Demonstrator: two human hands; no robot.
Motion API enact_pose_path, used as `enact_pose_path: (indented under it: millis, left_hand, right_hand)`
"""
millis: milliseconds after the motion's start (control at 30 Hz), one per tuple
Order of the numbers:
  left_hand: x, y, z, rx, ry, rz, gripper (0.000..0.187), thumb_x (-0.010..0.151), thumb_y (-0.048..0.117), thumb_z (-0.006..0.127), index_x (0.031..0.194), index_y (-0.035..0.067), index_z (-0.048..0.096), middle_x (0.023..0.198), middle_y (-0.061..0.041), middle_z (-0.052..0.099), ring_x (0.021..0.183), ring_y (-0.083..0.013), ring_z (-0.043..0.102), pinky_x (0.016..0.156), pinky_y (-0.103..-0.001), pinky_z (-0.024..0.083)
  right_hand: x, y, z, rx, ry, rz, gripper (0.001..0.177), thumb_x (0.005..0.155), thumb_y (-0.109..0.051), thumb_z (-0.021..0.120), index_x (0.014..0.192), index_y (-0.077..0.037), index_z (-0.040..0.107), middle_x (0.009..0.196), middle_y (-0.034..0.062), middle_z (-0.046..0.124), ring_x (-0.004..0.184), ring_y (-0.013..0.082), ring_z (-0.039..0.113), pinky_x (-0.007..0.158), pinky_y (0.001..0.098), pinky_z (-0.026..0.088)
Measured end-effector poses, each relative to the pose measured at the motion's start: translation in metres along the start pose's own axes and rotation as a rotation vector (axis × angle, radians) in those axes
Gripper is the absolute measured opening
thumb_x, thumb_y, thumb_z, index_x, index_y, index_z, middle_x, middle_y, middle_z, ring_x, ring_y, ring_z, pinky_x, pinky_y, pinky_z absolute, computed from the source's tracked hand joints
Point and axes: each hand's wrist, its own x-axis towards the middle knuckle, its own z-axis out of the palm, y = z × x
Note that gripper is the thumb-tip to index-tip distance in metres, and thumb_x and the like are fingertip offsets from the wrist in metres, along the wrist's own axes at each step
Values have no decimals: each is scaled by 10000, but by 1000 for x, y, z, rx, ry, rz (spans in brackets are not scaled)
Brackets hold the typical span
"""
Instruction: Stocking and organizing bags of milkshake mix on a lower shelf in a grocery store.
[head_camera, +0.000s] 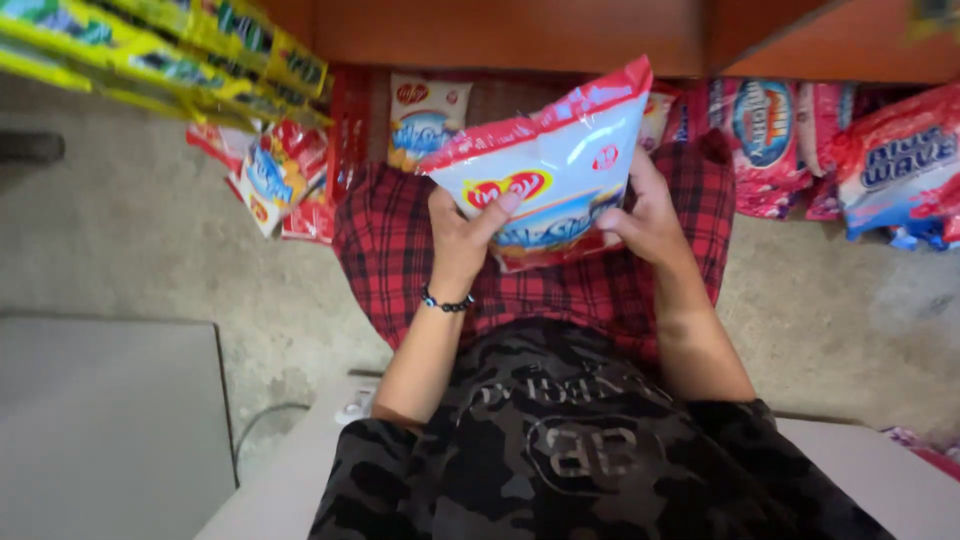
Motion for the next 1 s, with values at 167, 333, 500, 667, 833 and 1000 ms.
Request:
enact_pose_path:
  millis: [167,333,500,667,833,1000]
  left_hand:
    - [-13,11,27,15,-187,7,394,876,105,833,1211,-45,689,1110,-87,758,1008,-150,718,924,-314,585]
    - [-9,30,31,96,-220,138,450,842,133,856,1228,-28,688,1176,-91,729,1083,-168,699,988,-316,565]
    - [-19,27,31,187,-118,211,406,856,138,867,1188,-33,708,1169,-107,713,1074,-185,695,979,-320,558]
    - [-22,29,32,149,-68,230,411,865,153,855,1183,-36,674,1182,-100,683,1094,-175,675,1001,-316,536]
    - [-25,31,28,46,-52,128,377,892,153,836,1181,-39,689,1129,-110,718,1030,-172,687,958,-319,549]
    - [-15,47,27,1,-100,65,409,880,155,848,1201,-35,680,1122,-96,721,1027,-165,688,957,-323,559]
  right_hand:
    - [-20,18,-19,-75,296,-161,628,987,-514,760,1276,27,626,1194,40,700,1047,118,649,959,270,532]
    - [-30,11,-14,-130,346,-277,596,957,-536,751,1142,24,665,1067,49,722,951,124,679,891,274,552]
    - [-19,-31,7,-185,256,-313,634,1027,-547,654,1215,58,642,1193,102,696,1077,174,676,988,311,550]
    - [-19,-32,20,-102,393,-228,519,1133,-394,497,1247,93,633,1185,160,696,1088,216,684,1025,352,542]
    - [-18,-28,8,81,309,-169,513,1085,-402,580,1263,76,631,1178,137,712,1076,202,700,1007,346,559]
    - [-29,-27,1,-181,117,-119,605,832,-264,884,1247,74,602,1144,110,670,1057,174,649,956,328,540]
